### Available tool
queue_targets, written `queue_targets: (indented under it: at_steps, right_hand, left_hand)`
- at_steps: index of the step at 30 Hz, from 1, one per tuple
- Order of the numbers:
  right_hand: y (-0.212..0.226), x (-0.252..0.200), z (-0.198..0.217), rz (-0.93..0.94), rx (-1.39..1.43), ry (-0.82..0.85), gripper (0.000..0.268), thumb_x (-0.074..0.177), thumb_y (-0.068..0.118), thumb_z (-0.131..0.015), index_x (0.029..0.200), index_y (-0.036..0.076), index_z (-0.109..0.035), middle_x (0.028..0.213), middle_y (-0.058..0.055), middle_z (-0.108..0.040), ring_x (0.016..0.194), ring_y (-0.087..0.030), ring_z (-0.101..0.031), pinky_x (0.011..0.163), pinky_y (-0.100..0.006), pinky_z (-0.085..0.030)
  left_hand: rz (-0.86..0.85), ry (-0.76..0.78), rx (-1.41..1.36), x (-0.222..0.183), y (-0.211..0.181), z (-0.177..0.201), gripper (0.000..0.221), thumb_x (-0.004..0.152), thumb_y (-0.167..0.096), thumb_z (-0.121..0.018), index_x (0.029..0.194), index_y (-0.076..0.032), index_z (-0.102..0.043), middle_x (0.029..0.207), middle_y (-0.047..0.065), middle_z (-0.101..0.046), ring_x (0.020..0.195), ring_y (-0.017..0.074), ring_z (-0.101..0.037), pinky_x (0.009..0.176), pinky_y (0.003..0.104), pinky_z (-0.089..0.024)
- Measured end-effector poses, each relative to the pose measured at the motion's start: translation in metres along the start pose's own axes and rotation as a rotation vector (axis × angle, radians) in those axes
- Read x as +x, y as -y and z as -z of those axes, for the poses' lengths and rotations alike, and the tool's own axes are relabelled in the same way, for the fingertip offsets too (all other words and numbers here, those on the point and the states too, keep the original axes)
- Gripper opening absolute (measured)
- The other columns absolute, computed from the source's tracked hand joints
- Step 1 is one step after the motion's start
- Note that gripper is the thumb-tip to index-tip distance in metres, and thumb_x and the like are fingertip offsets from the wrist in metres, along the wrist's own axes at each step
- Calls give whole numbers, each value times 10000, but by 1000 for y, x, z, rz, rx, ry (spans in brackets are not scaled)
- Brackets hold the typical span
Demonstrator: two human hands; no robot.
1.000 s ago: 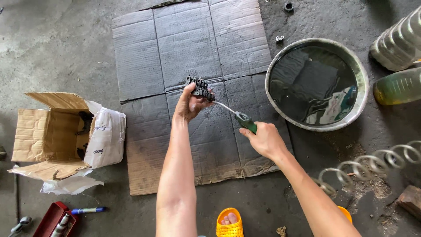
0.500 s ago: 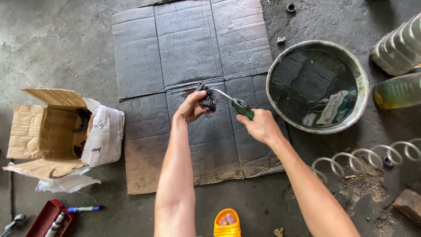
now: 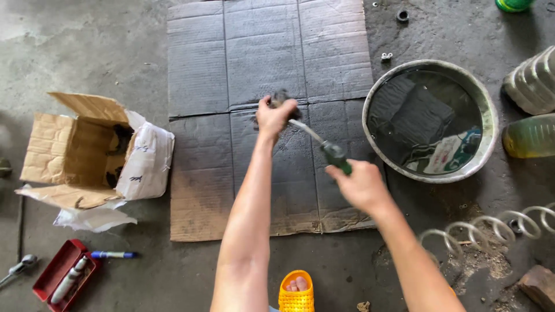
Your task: Cleaning a motorcycle engine component using cleaning fluid and a compressed air nozzle.
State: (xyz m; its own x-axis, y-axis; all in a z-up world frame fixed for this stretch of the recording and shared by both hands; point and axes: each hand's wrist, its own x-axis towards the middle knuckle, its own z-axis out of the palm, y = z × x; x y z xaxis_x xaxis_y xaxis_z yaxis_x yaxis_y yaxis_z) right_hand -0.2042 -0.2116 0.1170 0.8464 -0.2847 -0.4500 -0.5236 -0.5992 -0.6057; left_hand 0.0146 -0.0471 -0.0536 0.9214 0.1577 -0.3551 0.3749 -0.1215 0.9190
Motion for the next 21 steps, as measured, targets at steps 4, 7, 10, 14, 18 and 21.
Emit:
queue_targets:
  at_steps: [4, 7, 10, 14, 18, 21]
  right_hand:
    - [0, 17, 24, -1, 167, -57, 488, 933, 507, -688, 803, 43, -760, 791, -223, -744, 846, -401, -722, 798, -496, -536]
    - [11, 26, 29, 8, 54, -3, 478, 939, 470, -661, 705, 68, -769, 710, -206, -729, 869, -413, -723, 796, -494, -530]
    - [27, 25, 22, 21, 55, 70, 478, 904, 464, -672, 602, 94, -684, 527, -73, -682, 654, -277, -735, 693, -369, -552]
    - [30, 23, 20, 59, -1, 13, 537, 926, 463, -673, 540, 99, -593, 463, -93, -558, 550, -304, -642, 600, -391, -499]
    - [12, 6, 23, -48, 53, -29, 511, 920, 472, -715, 600, 78, -655, 504, -111, -639, 636, -283, -714, 657, -350, -514]
    - [15, -4, 16, -66, -49, 45, 461, 930, 475, -708, 732, 65, -778, 714, -234, -744, 883, -434, -731, 773, -446, -531]
  left_hand:
    - [-477, -35, 487, -54, -39, 22, 1052, 513, -400, -913, 1401, -59, -463, 1210, 249, -457, 1213, 510, -471, 1060, 601, -414]
    - [-615, 50, 664, -71, -48, 31, 1161, 515, -253, -856, 1505, -45, -285, 1287, 289, -375, 1240, 548, -402, 1051, 661, -393]
    - [-686, 109, 753, -76, -45, 32, 1234, 500, -221, -924, 1514, 3, -257, 1298, 291, -366, 1262, 545, -385, 1072, 659, -379]
    - [-737, 117, 823, -74, -43, 36, 1301, 474, -268, -952, 1544, 1, -262, 1361, 348, -376, 1322, 546, -379, 1124, 655, -341]
    - [-709, 62, 804, -67, -52, 52, 1276, 485, -299, -900, 1547, -14, -252, 1356, 324, -370, 1304, 514, -409, 1105, 653, -376]
    - [-721, -25, 833, -46, -37, 79, 1271, 453, -333, -888, 1530, -36, -284, 1340, 294, -402, 1291, 509, -451, 1092, 641, -399]
